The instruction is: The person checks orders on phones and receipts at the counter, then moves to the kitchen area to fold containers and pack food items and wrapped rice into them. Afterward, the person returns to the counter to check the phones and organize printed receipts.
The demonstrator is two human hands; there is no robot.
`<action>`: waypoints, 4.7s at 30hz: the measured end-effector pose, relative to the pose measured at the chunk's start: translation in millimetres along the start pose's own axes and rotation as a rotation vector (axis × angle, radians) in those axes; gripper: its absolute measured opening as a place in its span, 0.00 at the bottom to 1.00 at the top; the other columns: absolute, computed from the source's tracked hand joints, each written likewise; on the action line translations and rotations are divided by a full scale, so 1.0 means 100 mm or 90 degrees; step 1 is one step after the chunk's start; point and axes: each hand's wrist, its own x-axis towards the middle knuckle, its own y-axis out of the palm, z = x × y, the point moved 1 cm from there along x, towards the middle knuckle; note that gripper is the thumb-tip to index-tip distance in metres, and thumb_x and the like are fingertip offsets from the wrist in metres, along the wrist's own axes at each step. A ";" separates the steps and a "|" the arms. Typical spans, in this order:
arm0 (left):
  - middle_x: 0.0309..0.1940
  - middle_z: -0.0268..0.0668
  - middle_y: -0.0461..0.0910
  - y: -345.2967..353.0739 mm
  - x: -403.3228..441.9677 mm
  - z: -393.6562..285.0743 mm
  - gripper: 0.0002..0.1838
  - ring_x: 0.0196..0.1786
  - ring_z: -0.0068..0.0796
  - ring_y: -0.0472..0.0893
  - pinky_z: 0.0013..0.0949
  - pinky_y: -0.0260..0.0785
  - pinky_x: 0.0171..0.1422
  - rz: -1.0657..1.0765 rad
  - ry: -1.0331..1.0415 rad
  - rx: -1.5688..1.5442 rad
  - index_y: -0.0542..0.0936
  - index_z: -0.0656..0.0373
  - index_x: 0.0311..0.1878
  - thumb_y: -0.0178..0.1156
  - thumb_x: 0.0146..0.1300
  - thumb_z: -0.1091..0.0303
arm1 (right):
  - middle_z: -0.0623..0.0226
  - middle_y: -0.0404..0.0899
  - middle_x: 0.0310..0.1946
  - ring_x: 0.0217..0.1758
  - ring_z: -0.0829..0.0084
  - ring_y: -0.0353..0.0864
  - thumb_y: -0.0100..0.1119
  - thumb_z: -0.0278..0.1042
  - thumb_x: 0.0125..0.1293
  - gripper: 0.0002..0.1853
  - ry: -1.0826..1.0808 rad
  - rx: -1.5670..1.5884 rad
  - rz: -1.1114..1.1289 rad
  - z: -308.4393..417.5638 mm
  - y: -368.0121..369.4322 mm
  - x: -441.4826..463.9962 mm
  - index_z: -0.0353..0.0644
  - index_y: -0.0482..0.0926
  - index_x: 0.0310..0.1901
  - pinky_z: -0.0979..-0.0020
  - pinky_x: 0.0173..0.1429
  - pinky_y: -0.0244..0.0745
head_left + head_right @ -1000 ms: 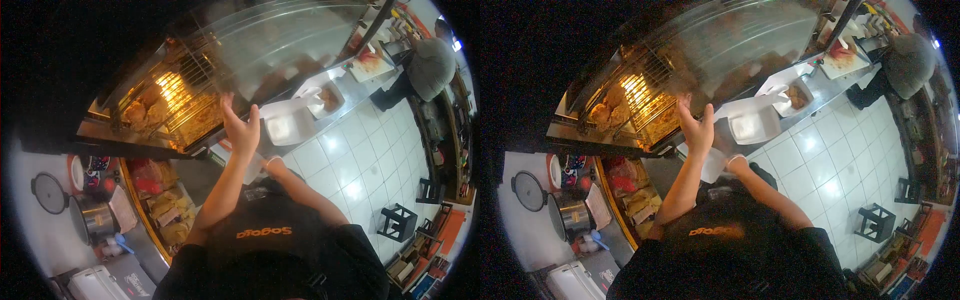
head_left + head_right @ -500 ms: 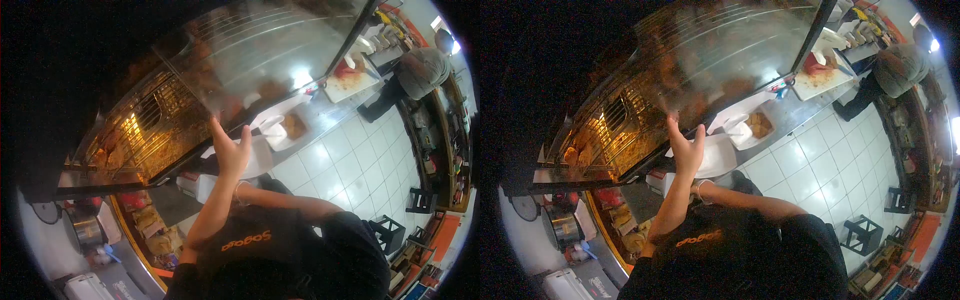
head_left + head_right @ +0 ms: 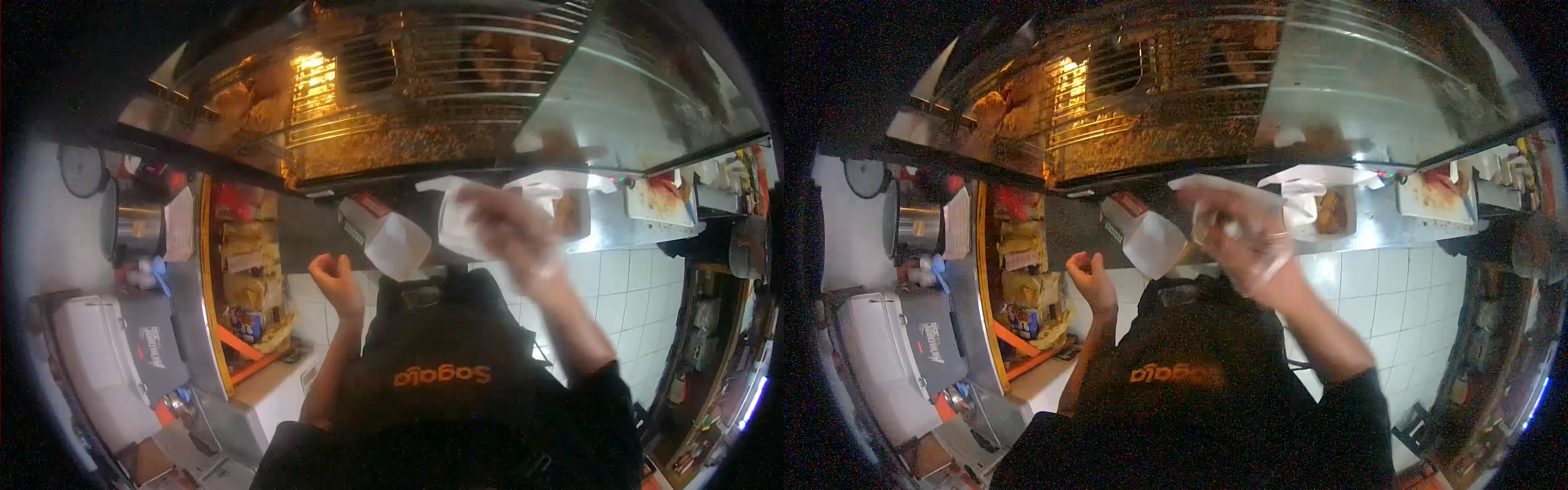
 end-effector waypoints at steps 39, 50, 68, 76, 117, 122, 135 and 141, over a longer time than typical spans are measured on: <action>0.52 0.42 0.78 0.32 0.24 0.35 0.21 0.54 0.38 0.79 0.44 0.75 0.56 0.367 -0.471 -0.471 0.71 0.63 0.59 0.57 0.62 0.73 | 0.54 0.74 0.59 0.57 0.52 0.76 0.56 0.36 0.67 0.20 0.185 -1.311 0.059 0.62 -0.65 2.63 0.45 0.73 0.59 0.62 0.59 0.72; 0.57 0.46 0.76 0.12 0.19 -0.78 0.23 0.59 0.39 0.77 0.47 0.69 0.65 0.581 -0.422 -0.595 0.69 0.72 0.61 0.57 0.64 0.72 | 0.54 0.75 0.57 0.56 0.53 0.77 0.57 0.35 0.66 0.18 0.214 -1.314 0.022 0.58 -0.69 2.51 0.44 0.74 0.58 0.62 0.57 0.74; 0.54 0.38 0.77 0.29 0.15 -1.48 0.22 0.55 0.32 0.78 0.43 0.72 0.63 0.597 -0.346 -0.600 0.71 0.64 0.61 0.58 0.66 0.67 | 0.54 0.77 0.55 0.53 0.54 0.79 0.57 0.34 0.66 0.17 0.255 -1.347 -0.010 0.53 -0.78 2.37 0.43 0.77 0.55 0.63 0.54 0.76; 0.55 0.34 0.77 0.43 0.24 -1.71 0.21 0.55 0.28 0.78 0.40 0.75 0.57 0.615 -0.288 -0.601 0.72 0.58 0.60 0.58 0.68 0.59 | 0.54 0.78 0.54 0.52 0.55 0.81 0.58 0.34 0.65 0.16 0.277 -1.369 -0.030 0.50 -0.80 2.31 0.42 0.78 0.54 0.63 0.53 0.77; 0.52 0.36 0.76 0.52 0.00 -1.83 0.21 0.53 0.31 0.79 0.41 0.76 0.55 0.491 -0.244 -0.628 0.70 0.57 0.60 0.60 0.65 0.68 | 0.55 0.81 0.52 0.53 0.60 0.81 0.60 0.41 0.64 0.20 -0.104 -1.120 -0.072 0.69 -0.05 2.58 0.40 0.79 0.54 0.60 0.54 0.76; 0.53 0.37 0.76 0.51 -0.01 -1.85 0.22 0.53 0.31 0.79 0.40 0.75 0.57 0.474 -0.239 -0.642 0.69 0.57 0.60 0.60 0.64 0.68 | 0.56 0.81 0.52 0.51 0.60 0.81 0.59 0.40 0.64 0.19 -0.071 -1.075 -0.110 0.66 -0.20 2.73 0.39 0.78 0.54 0.61 0.53 0.76; 0.52 0.36 0.75 0.53 0.05 -1.99 0.21 0.51 0.29 0.78 0.36 0.75 0.53 0.521 -0.213 -0.577 0.68 0.56 0.61 0.58 0.66 0.64 | 0.56 0.81 0.50 0.48 0.61 0.82 0.58 0.38 0.66 0.18 -0.246 -0.702 -0.334 0.72 -0.44 2.46 0.38 0.78 0.53 0.62 0.49 0.78; 0.53 0.36 0.73 0.80 0.06 -2.02 0.22 0.51 0.29 0.76 0.36 0.73 0.54 0.479 -0.120 -0.611 0.67 0.55 0.62 0.58 0.68 0.62 | 0.56 0.82 0.50 0.47 0.61 0.83 0.58 0.38 0.67 0.17 -0.414 -0.678 -0.381 0.63 -0.12 1.81 0.38 0.78 0.53 0.62 0.48 0.78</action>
